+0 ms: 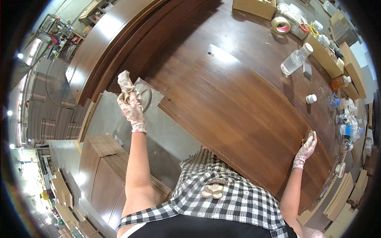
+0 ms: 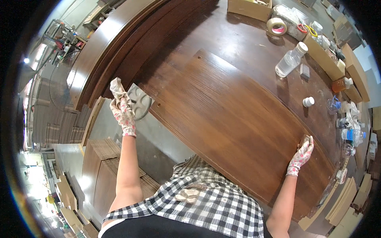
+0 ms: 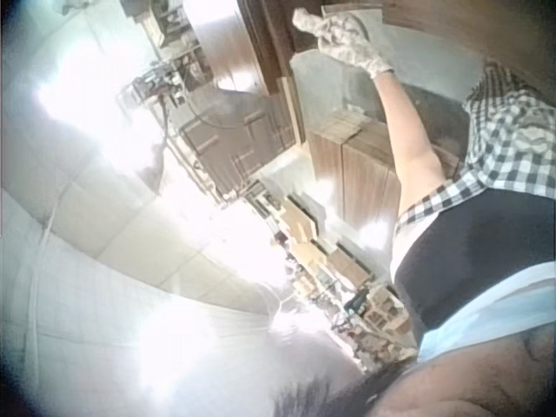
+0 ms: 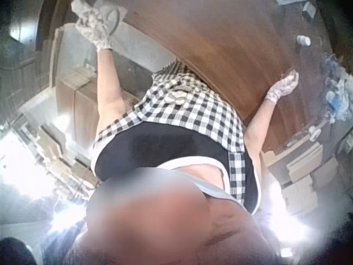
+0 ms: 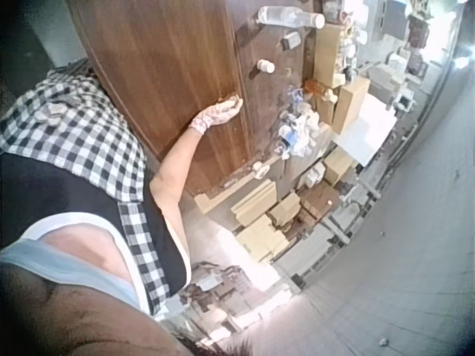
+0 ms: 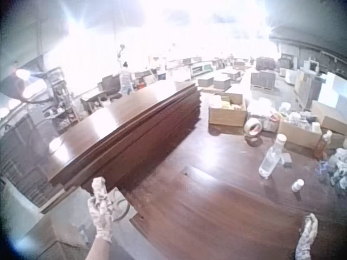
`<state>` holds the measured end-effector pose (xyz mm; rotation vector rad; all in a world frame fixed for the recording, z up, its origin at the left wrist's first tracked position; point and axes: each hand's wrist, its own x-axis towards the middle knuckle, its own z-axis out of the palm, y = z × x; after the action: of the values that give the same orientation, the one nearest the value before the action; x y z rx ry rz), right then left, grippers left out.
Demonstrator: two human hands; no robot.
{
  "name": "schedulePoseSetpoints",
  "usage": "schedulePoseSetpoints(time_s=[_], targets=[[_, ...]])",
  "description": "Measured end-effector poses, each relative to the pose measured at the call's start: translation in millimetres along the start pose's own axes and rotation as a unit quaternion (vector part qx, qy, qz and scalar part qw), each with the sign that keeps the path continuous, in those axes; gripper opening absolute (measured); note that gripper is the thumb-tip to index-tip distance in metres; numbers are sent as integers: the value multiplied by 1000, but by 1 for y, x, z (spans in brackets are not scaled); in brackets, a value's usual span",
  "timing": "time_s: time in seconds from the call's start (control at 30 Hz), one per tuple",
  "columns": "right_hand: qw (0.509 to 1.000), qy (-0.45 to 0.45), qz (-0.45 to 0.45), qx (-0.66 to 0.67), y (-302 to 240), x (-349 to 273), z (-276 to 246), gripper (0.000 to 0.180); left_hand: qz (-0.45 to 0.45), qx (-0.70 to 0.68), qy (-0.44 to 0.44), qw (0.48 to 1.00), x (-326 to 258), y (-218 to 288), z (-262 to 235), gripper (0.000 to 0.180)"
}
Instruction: The person wipes the surface of a wood panel with a cloth and a small block, then picks up small wood components, wipes them, and moves the large panel to a stack.
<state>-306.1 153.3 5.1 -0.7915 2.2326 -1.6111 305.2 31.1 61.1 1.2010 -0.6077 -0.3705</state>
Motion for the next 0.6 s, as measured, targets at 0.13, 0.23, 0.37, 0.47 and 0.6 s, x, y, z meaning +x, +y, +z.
schedulePoseSetpoints(time_s=[0.13,0.23,0.37,0.47,0.6], targets=[[997,-7,-64,41,-6,-2,3,36,244,218,-334,884,-57,-11,50,7],[997,2,-20,68,-6,-4,6,36,285,323,-537,725,-180,18,92,40],[989,45,0,144,-9,-7,9,33,229,185,-610,736,-220,41,127,49],[979,-1,-69,192,-61,-50,32,34,329,199,-535,752,-198,57,137,34],[972,-102,-190,94,-113,-119,80,48,219,160,-588,762,-196,49,138,41]])
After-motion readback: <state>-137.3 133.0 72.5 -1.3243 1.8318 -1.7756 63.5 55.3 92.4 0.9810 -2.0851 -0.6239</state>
